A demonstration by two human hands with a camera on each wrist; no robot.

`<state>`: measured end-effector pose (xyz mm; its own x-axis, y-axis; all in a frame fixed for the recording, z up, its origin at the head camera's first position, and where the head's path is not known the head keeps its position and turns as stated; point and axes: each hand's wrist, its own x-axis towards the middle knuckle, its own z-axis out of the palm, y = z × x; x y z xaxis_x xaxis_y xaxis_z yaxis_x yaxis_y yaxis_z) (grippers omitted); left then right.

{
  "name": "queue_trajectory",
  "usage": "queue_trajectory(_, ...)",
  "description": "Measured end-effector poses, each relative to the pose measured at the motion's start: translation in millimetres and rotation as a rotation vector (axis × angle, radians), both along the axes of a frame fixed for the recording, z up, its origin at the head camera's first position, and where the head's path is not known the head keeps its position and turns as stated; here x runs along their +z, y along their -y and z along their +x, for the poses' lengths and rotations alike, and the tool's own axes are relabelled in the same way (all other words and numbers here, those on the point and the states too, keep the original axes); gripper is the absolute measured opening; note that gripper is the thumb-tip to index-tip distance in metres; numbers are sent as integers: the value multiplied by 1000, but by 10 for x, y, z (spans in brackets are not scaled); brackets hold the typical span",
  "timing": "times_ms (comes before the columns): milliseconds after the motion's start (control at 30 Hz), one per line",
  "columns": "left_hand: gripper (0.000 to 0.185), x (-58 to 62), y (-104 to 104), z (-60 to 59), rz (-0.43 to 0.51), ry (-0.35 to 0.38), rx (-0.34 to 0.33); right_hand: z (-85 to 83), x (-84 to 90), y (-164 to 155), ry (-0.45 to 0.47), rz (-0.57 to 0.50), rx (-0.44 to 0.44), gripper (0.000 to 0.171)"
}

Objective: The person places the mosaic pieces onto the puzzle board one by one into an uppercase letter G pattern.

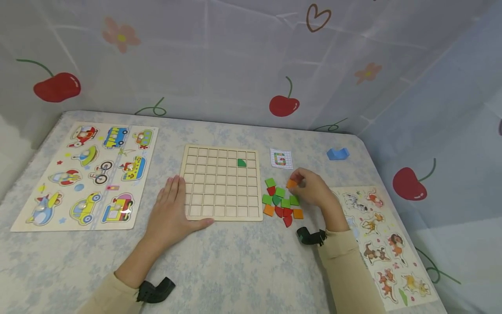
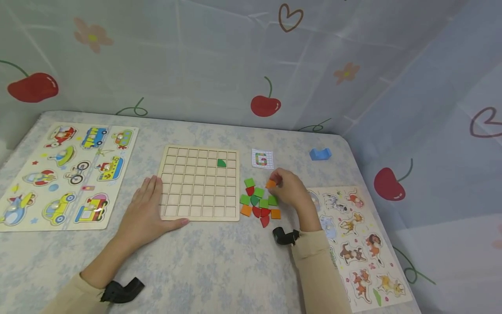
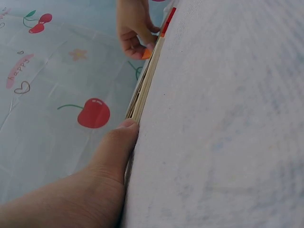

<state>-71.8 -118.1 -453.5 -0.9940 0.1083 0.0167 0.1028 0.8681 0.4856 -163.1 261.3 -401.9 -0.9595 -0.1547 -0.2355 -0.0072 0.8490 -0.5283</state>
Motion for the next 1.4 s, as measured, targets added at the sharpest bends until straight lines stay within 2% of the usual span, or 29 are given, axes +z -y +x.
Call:
queue_trajectory(233, 140, 24, -3, -4, 1, 12, 2, -102, -23, 30, 29, -67, -5, 18)
queue_trajectory(400, 140, 20, 2, -15, -3, 10, 0, -180, 17, 141, -9, -124, 23, 20)
queue_trajectory(600, 141, 11, 15, -21, -4, 3, -4, -281, 80, 483, -59, -177, 73, 18)
queue_trajectory(900, 142, -23, 17, -9, 3, 16, 2, -439, 65, 1093, -63, -253, 127, 15)
queue_trajectory(1100, 143, -45, 19, -12, -13, 16, -5, -524, 11, 1356, -66, -241, 143, 14)
queue_trajectory(1400, 143, -61, 38, -22, -30, 9, -14, -564, -59, 1525, -109, -125, 172, 14)
